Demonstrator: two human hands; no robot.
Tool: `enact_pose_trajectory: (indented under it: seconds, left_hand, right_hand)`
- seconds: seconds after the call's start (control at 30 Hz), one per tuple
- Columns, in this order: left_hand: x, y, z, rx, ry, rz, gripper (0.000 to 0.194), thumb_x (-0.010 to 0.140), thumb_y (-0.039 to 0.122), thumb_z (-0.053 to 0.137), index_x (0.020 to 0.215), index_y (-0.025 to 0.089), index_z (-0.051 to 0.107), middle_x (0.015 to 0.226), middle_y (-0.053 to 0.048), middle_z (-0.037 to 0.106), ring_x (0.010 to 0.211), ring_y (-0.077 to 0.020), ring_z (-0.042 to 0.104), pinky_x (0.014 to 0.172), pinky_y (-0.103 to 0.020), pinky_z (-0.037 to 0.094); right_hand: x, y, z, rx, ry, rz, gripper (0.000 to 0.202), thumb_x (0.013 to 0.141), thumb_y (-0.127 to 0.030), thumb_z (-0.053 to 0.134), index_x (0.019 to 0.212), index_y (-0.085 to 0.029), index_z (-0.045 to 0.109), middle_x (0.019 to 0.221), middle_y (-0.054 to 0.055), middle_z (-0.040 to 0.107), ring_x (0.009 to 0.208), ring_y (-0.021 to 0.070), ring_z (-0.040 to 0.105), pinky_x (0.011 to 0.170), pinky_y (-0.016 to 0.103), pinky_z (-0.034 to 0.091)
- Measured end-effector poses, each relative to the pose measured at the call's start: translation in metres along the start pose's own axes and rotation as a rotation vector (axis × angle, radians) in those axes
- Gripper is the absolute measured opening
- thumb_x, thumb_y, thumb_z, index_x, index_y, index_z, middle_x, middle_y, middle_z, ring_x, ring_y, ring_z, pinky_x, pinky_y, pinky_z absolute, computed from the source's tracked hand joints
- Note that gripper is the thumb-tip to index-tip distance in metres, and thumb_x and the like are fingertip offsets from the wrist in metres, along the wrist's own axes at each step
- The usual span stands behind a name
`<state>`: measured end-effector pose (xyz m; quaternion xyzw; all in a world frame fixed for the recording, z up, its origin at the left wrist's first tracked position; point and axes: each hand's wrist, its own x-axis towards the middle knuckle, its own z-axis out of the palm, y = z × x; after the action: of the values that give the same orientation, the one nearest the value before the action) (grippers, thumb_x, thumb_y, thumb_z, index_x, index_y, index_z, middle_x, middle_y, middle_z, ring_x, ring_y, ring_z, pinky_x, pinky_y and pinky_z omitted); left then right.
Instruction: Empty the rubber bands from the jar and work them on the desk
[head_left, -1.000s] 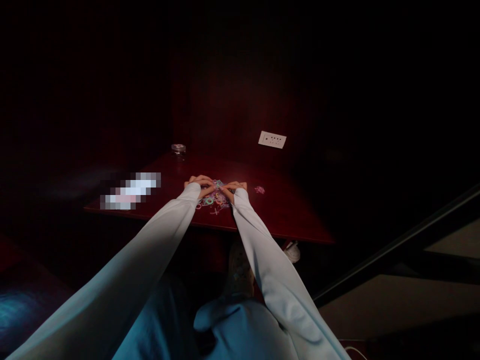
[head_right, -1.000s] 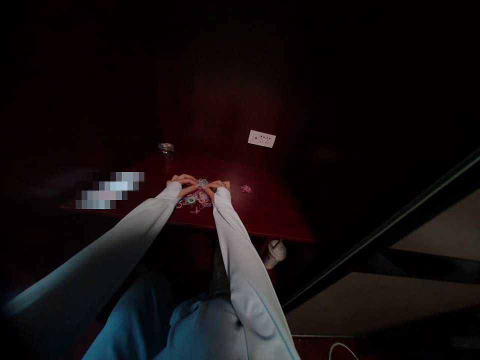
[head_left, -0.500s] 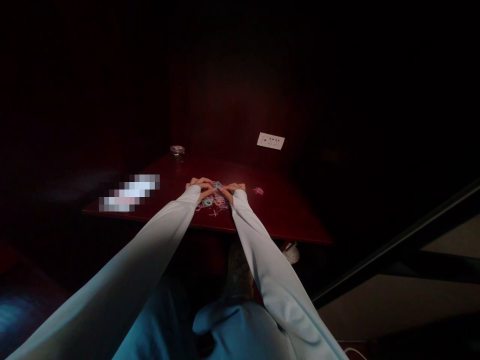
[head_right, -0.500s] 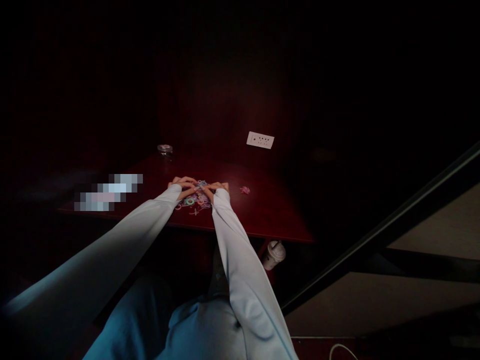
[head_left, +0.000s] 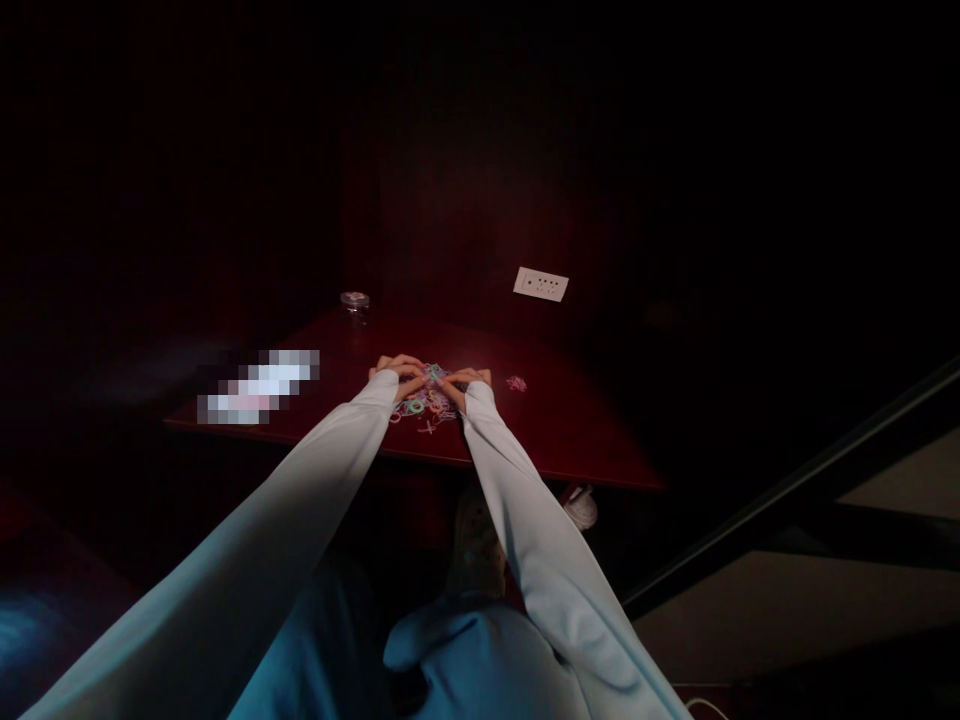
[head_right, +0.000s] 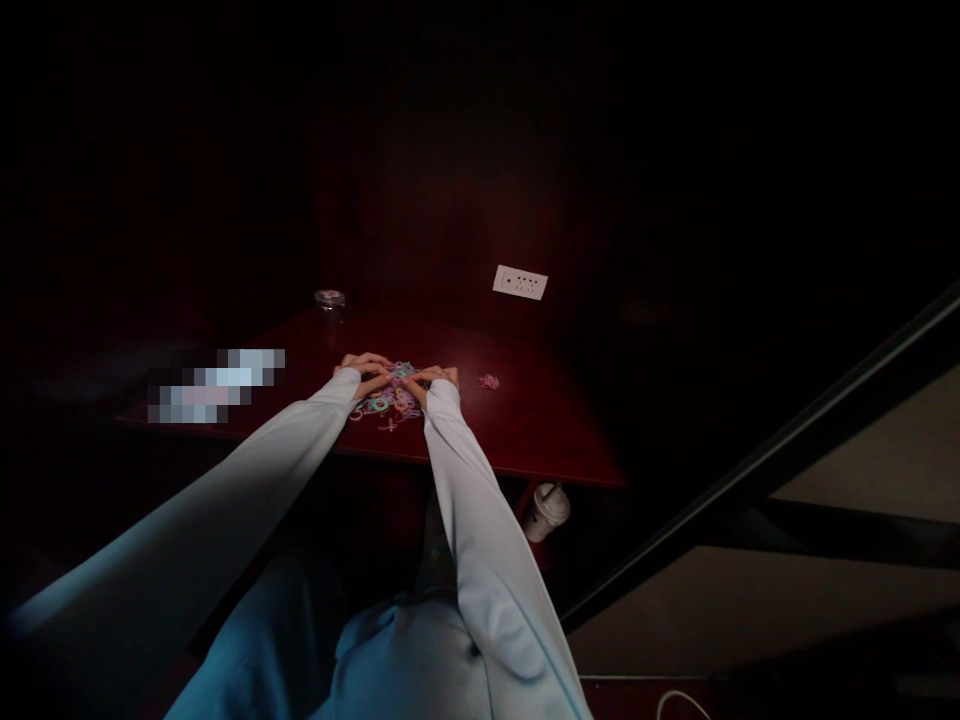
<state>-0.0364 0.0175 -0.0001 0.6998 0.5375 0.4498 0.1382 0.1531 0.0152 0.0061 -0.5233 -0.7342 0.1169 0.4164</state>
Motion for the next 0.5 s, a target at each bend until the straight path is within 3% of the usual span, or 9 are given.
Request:
enact_pose_trajectory:
  seconds: [0.4,0.5]
  left_hand:
    - [0.002,-0.002,-0.001,-0.030,0.013,-0.012,0.012,0.082,0.033,0.069,0.073,0.028,0.073,0.111,0.001,0.076,0.113,-0.0275,0.057,0.104,-0.047,0.035]
    - [0.003,-0.005,0.000,-0.048,0.037,-0.015,0.016,0.083,0.031,0.065,0.069,0.025,0.070,0.110,-0.001,0.076,0.113,-0.0279,0.058,0.106,-0.047,0.035]
  right_hand:
    - [0.000,0.000,0.002,-0.004,0.010,0.002,0.028,0.092,-0.048,0.065,0.084,-0.027,0.081,0.093,0.003,0.074,0.104,0.0223,0.051,0.095,0.035,0.037]
    - [0.003,0.006,-0.010,-0.027,0.096,0.057,0.027,0.092,-0.045,0.066,0.086,-0.023,0.081,0.096,0.004,0.073,0.105,0.0239,0.048,0.096,0.036,0.034]
